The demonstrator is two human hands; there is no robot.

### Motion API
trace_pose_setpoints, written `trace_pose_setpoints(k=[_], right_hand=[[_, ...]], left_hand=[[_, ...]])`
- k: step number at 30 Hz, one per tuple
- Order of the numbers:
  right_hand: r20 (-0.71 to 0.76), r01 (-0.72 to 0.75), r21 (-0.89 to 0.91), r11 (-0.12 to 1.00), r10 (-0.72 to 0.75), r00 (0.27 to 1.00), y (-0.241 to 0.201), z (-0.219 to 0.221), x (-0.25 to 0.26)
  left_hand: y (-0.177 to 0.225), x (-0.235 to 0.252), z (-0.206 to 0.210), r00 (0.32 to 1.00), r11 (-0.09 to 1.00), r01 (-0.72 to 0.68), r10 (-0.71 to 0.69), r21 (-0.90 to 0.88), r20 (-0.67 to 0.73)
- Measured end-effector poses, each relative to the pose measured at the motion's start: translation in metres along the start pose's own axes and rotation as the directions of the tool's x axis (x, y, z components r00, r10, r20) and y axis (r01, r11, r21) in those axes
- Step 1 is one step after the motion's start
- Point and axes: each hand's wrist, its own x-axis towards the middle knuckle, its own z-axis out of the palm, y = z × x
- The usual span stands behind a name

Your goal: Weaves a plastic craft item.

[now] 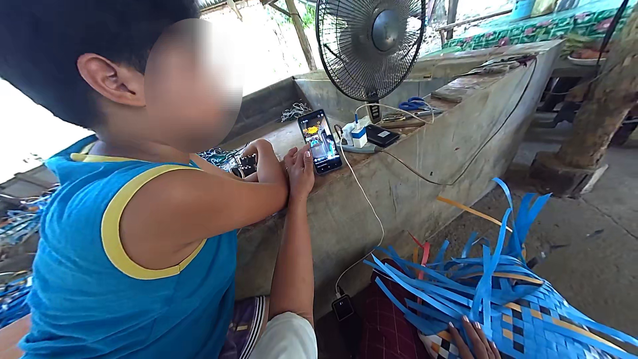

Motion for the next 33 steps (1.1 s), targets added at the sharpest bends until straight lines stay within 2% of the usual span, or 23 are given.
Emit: trace_pose_setpoints(k=[2,6,13,22,24,27,31,33], right_hand=[[0.0,0.004,0.001,1.0,-0.004,1.0,-0.001,-0.001,0.0],[-0.001,0.001,-0.006,1.0,-0.001,1.0,0.001,0.001,0.0],[-0.003,-0.007,0.016,1.0,0.007,1.0,-0.003,-0.002,0.001],[0.007,0.001,0.0,1.0,-0.001,1.0,-0.002,-0.002,0.0],[0.012,-0.008,-0.005,1.0,0.008,1.0,-0.003,-0.003,0.0],[0.007,0.0,-0.006,1.0,0.0,1.0,-0.004,-0.005,0.001],[0.01,-0.001,-0.003,1.0,0.001,1.0,-0.002,-0.002,0.0],[0.018,-0.007,-0.01,1.0,0.007,1.0,-0.002,-0.002,0.0]], left_hand=[[0.024,-0.004,-0.01,0.996,0.996,0.086,-0.084,-0.034,0.041],[-0.019,0.003,0.007,0.994,0.995,-0.096,0.096,-0.002,-0.044],[-0.018,0.003,0.005,0.997,0.997,-0.077,0.077,-0.005,-0.025],[-0.018,0.001,0.005,0.988,0.99,-0.138,0.138,0.004,-0.063],[-0.002,-0.003,0.0,0.995,0.996,-0.088,0.088,0.005,-0.053],[0.035,-0.009,-0.014,0.998,0.998,0.06,-0.061,0.009,0.033],[-0.013,0.002,0.003,0.997,0.996,-0.079,0.079,0.041,0.007],[-0.017,0.003,0.005,0.998,0.998,-0.069,0.069,0.014,0.01]])
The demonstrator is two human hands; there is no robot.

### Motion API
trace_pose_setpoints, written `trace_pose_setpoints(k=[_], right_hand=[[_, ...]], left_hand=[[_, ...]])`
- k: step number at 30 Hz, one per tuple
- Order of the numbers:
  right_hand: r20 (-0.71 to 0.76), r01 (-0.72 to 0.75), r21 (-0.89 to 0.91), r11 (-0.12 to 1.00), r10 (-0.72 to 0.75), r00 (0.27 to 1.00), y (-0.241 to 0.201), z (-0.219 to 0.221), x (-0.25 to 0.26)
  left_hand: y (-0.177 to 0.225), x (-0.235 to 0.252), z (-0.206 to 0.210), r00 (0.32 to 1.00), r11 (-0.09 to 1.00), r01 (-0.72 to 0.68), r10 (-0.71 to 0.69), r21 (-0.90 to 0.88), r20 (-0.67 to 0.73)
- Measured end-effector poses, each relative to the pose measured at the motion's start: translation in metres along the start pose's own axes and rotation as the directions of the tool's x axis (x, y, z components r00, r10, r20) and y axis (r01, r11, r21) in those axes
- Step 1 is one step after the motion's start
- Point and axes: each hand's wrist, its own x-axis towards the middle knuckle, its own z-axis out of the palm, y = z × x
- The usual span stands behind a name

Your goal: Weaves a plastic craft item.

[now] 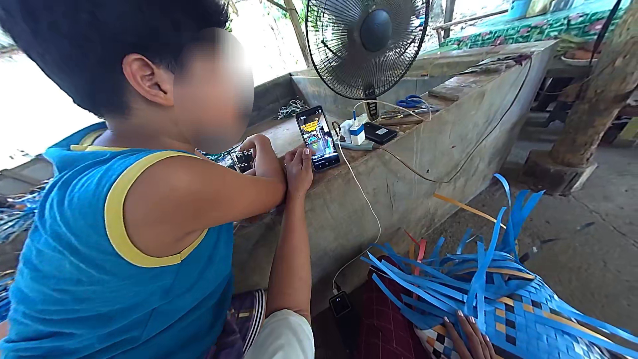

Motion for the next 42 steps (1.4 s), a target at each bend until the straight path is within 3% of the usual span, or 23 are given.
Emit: trace_pose_setpoints(k=[5,16,19,21,23,25,27,29,31,33,35,39,42], right_hand=[[-0.008,0.002,-0.004,1.0,-0.002,1.0,0.0,0.0,0.0],[-0.021,0.006,0.001,1.0,-0.006,1.0,0.0,0.001,-0.001],[-0.014,-0.005,0.004,1.0,0.005,1.0,-0.001,0.0,-0.001],[0.002,-0.013,0.005,1.0,0.013,1.0,0.0,0.0,-0.002],[-0.006,-0.004,0.007,1.0,0.004,1.0,0.003,0.002,-0.002],[-0.019,0.0,0.011,1.0,0.0,1.0,0.006,0.005,-0.002],[-0.019,0.005,0.012,1.0,-0.004,1.0,0.007,0.006,-0.002],[-0.031,0.017,0.009,1.0,-0.016,0.999,0.007,0.008,-0.004],[-0.067,0.034,0.004,0.999,-0.033,0.997,0.005,0.008,-0.005],[-0.112,0.048,0.043,0.998,-0.043,0.993,0.002,0.004,-0.007],[-0.16,0.045,0.121,0.992,-0.025,0.987,-0.002,-0.001,-0.011],[-0.235,0.038,0.291,0.956,0.033,0.971,-0.004,-0.022,-0.009],[-0.3,-0.044,0.451,0.891,0.197,0.933,-0.009,-0.046,0.002]], left_hand=[[0.004,-0.001,0.001,0.999,0.999,0.032,-0.032,0.001,-0.038],[0.003,-0.002,0.0,0.999,0.999,-0.039,0.039,-0.023,-0.038],[-0.001,-0.005,0.001,0.983,0.989,-0.145,0.142,-0.024,-0.114],[0.002,-0.019,-0.001,0.929,0.944,-0.331,0.327,0.008,-0.176],[0.013,-0.057,0.006,0.879,0.882,-0.469,0.461,-0.046,-0.124],[0.034,-0.119,0.03,0.858,0.835,-0.484,0.512,-0.264,0.048],[0.062,-0.189,0.056,0.787,0.824,-0.344,0.514,-0.45,0.341],[0.077,-0.246,0.084,0.654,0.886,-0.123,0.411,-0.446,0.635],[0.079,-0.285,0.115,0.481,0.958,0.008,0.248,-0.286,0.841],[0.077,-0.308,0.14,0.307,0.993,0.05,0.084,-0.104,0.948],[0.074,-0.322,0.159,0.204,0.999,0.046,-0.013,0.004,0.979],[0.071,-0.327,0.183,0.207,0.997,-0.001,-0.075,0.077,0.975],[0.073,-0.325,0.183,0.236,1.0,0.008,-0.012,0.011,0.972]])
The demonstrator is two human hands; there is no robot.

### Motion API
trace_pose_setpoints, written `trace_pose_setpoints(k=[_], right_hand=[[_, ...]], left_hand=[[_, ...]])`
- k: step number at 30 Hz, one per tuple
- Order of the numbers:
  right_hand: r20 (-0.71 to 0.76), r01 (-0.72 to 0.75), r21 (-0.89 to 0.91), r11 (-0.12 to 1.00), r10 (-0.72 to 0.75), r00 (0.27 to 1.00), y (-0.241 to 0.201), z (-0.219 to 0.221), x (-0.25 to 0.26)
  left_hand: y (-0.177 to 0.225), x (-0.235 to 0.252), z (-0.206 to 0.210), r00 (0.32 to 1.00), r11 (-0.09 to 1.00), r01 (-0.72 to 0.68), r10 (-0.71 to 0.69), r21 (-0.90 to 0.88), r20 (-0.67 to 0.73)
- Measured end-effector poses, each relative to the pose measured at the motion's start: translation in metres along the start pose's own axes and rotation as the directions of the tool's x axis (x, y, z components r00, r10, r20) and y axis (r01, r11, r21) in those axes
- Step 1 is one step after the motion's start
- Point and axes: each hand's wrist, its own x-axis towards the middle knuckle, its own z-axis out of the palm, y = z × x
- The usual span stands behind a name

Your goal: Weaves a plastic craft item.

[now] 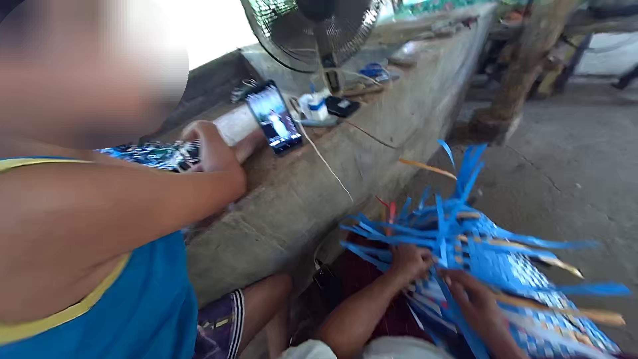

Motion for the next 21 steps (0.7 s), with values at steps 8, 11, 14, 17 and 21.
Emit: trace_pose_setpoints(k=[8,11,14,17,21], right_hand=[[0.492,-0.793,0.049,0.608,0.676,0.549,-0.03,-0.031,0.042],[0.579,-0.695,-0.096,0.712,0.608,0.543,-0.032,-0.017,0.038],[0.521,-0.605,-0.145,0.783,0.58,0.626,-0.051,-0.019,0.051],[0.397,-0.525,-0.19,0.83,0.554,0.732,-0.046,-0.023,0.058],[0.38,-0.421,-0.272,0.865,0.498,0.779,-0.046,-0.027,0.062]], left_hand=[[-0.004,0.008,-0.016,0.987,0.978,-0.059,0.087,-0.202,0.133],[-0.011,0.005,-0.02,0.975,0.961,-0.104,0.15,-0.258,0.165],[-0.015,-0.004,-0.023,0.952,0.957,-0.127,0.191,-0.263,0.237],[-0.01,-0.025,-0.014,0.94,0.926,-0.162,0.25,-0.342,0.231],[0.001,-0.043,-0.014,0.945,0.937,-0.229,0.28,-0.265,0.171]])
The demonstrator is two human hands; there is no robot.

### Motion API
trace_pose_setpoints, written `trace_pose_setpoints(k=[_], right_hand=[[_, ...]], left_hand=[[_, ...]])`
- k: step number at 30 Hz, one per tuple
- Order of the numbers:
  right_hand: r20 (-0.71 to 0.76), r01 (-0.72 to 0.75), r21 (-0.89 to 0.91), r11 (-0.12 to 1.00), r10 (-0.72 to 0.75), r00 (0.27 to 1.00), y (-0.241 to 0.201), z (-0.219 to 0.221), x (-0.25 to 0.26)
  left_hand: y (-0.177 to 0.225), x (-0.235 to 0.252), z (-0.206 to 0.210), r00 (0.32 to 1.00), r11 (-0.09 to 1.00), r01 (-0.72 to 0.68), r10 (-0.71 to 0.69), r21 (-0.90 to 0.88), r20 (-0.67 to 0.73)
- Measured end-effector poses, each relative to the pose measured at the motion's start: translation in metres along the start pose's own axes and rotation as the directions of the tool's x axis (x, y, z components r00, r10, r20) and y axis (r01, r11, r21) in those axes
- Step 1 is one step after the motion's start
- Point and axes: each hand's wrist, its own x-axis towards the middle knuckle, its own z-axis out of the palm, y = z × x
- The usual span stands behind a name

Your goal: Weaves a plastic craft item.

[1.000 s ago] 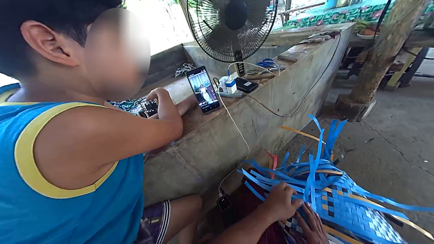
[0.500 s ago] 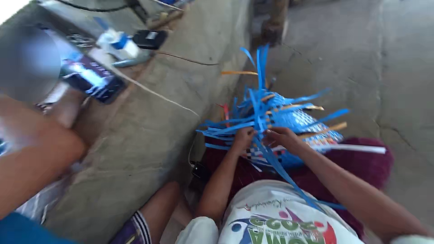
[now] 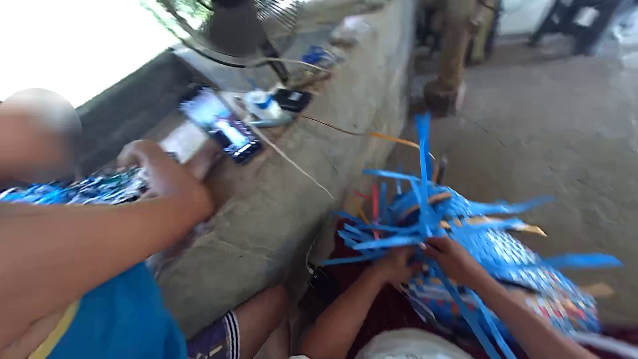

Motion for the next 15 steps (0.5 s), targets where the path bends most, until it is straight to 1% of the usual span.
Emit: trace_pose_setpoints(k=[3,5,7,9,10,12,14,15], right_hand=[[-0.007,0.077,-0.232,0.97,-0.081,0.997,0.01,-0.011,-0.022],[0.038,0.089,-0.406,0.91,-0.08,0.996,0.025,-0.022,-0.029],[0.056,0.073,-0.524,0.849,-0.051,0.997,0.043,-0.024,-0.027],[0.013,0.084,-0.608,0.789,-0.096,0.995,0.046,-0.021,-0.023],[-0.023,0.091,-0.617,0.782,-0.133,0.991,0.043,-0.021,-0.021],[-0.089,0.129,-0.605,0.786,-0.228,0.97,0.036,-0.018,-0.013],[-0.13,0.183,-0.498,0.848,-0.281,0.951,0.031,-0.013,-0.004],[-0.145,0.2,-0.398,0.895,-0.276,0.95,0.03,-0.009,0.001]], left_hand=[[-0.008,0.007,0.006,0.987,0.987,-0.152,0.154,0.054,-0.039],[-0.012,0.013,0.009,0.968,0.968,-0.246,0.248,0.056,-0.045],[-0.011,0.016,0.015,0.958,0.959,-0.277,0.28,0.06,-0.054],[-0.01,0.02,0.019,0.959,0.964,-0.261,0.265,0.054,-0.104],[-0.012,0.021,0.021,0.961,0.97,-0.237,0.243,0.053,-0.136],[-0.01,0.019,0.025,0.972,0.988,-0.144,0.153,0.065,-0.176],[-0.004,0.017,0.026,0.979,0.993,-0.061,0.079,0.101,-0.188],[-0.003,0.018,0.028,0.976,0.989,-0.063,0.089,0.131,-0.2]])
